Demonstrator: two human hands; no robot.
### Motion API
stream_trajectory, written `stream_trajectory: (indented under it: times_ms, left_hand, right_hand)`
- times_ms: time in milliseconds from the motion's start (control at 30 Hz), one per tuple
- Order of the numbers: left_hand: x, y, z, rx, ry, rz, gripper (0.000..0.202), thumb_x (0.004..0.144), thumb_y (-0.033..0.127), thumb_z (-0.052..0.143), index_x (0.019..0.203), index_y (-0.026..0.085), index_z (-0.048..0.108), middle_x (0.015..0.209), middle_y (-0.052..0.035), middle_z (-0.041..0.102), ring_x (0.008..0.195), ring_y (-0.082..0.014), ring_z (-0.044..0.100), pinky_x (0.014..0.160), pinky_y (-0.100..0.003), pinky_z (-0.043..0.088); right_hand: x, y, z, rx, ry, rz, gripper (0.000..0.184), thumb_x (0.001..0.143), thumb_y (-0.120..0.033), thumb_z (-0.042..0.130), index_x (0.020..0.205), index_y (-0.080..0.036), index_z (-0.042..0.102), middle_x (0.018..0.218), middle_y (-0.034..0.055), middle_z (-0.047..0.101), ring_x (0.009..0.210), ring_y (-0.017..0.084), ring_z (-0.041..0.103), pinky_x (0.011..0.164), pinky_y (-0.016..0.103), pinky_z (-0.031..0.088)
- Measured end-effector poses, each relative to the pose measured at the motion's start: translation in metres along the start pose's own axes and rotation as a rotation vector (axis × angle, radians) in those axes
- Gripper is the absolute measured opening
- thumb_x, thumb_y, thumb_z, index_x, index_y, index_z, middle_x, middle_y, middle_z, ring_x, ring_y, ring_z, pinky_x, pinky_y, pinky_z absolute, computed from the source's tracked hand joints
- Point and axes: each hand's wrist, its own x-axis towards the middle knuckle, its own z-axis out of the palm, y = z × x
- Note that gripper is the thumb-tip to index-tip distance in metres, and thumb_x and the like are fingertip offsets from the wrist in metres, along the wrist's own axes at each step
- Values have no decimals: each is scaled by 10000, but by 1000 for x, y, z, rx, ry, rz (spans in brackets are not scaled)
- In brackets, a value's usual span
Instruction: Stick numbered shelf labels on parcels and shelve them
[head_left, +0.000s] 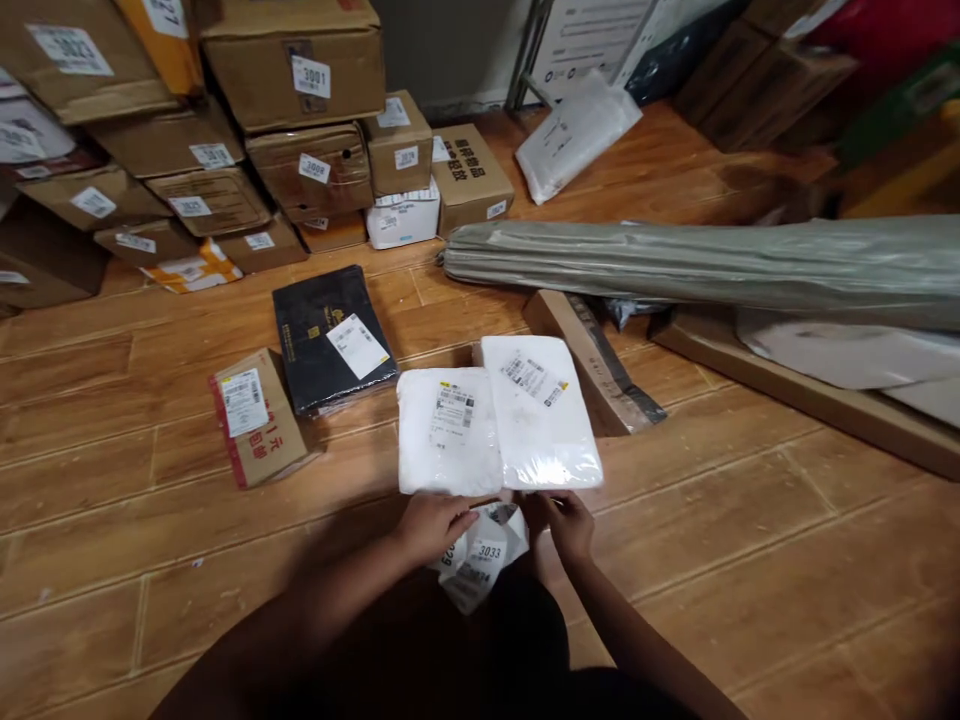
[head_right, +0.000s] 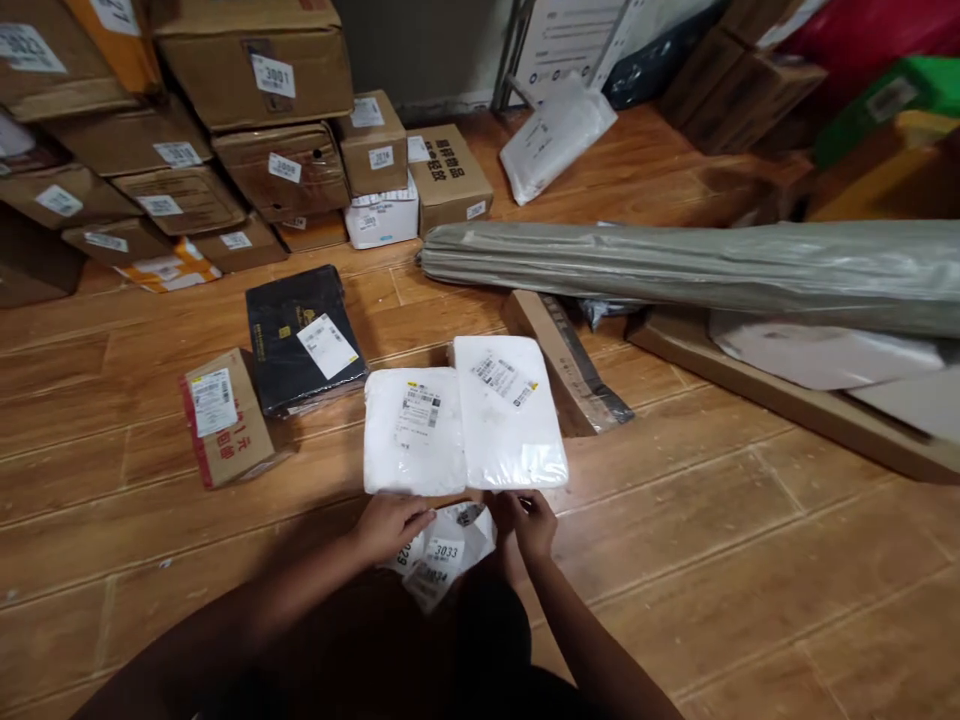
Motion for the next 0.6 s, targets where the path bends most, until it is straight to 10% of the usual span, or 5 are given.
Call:
stream_trajectory:
  times_ms: [267, 433, 600]
  left_hand:
    - [-5, -11, 1, 93, -90, 85, 261, 906, 325, 496, 986, 256, 735, 969, -46, 743, 869, -216, 648, 722, -286, 427]
    - [-15, -9, -3, 13, -102, 119, 323, 930, 270, 416, 1053, 254, 713, 1016, -51, 734, 893, -207, 654, 755, -287, 439]
    - [-74, -35, -27, -233, -47, -65, 312, 784, 133, 477, 958, 244, 710, 970, -7, 738, 889, -168, 654, 793, -255, 459]
  right_hand:
    - [-14, 9, 17, -52, 289, 38, 476, 572, -561, 751, 800, -195, 549, 722, 38, 627, 678, 205, 600, 617, 347, 517]
    - [-9, -3, 6, -82, 146, 3, 422, 506, -529, 789, 616, -190, 564, 606, 30, 611, 608, 204, 566, 593, 338, 485]
    - [-20, -31, -1, -4, 324, -98, 392, 739, -560, 576, 840, -182, 560, 791, 59, 592, 760, 240, 583, 688, 395, 495]
